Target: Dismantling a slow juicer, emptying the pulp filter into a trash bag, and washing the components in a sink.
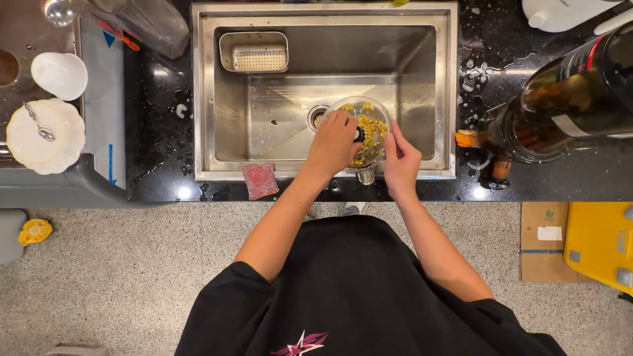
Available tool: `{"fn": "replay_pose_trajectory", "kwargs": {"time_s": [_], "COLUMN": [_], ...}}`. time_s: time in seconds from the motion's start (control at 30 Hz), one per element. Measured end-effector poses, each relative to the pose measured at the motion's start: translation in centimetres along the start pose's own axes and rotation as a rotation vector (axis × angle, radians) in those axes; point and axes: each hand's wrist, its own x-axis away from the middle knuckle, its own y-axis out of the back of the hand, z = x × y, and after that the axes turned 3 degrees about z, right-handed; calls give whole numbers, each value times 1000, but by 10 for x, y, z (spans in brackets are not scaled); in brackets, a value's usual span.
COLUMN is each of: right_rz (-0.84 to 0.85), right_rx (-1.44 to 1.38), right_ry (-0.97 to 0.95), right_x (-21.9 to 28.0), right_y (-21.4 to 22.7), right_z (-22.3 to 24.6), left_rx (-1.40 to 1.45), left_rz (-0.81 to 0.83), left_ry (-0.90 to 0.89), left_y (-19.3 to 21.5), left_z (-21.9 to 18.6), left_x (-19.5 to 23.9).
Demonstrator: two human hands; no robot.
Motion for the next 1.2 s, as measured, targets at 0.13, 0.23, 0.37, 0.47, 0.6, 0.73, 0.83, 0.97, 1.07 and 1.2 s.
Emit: {"fn": "replay_pose_trajectory", "kwargs": {"time_s": [0.13,0.23,0.37,0.47,0.6,0.73,0.83,0.97,1.07,1.2], "right_rz": [20,25,17,21,35,34,36,68,108,153], "right_rx": [-49,-87,-63,-34,-2,-17,-78,-21,50,87], "right_ry": [-23,8,-7,9,68,-22,-49,38,87,110], "right_x": [1,-1,-7,-14,-23,-29,-33,-34,-33,-39], "right_y": [-2,-1,-5,-10,-19,-30,-35,-39,-37,-39], "right_z": [-5,-3,4,-2,-2,-6,-6,2,-1,-7], "left_rx": [-23,-2,34,18,-17,-51,-34,-34,-63,-248], "left_rz": [67,104,86,72,111,77,19,37,52,159], "left_ry": [-39,-48,11,56,136,79,50,62,60,-106], "left_y": [-6,-8,-3,2,11,16,19,22,18,17], "left_z": [13,15,9,7,10,14,14,18,23,36], "left_x": [-2,-5,-8,-9,-13,-7,-3,-1,1,-5]}}
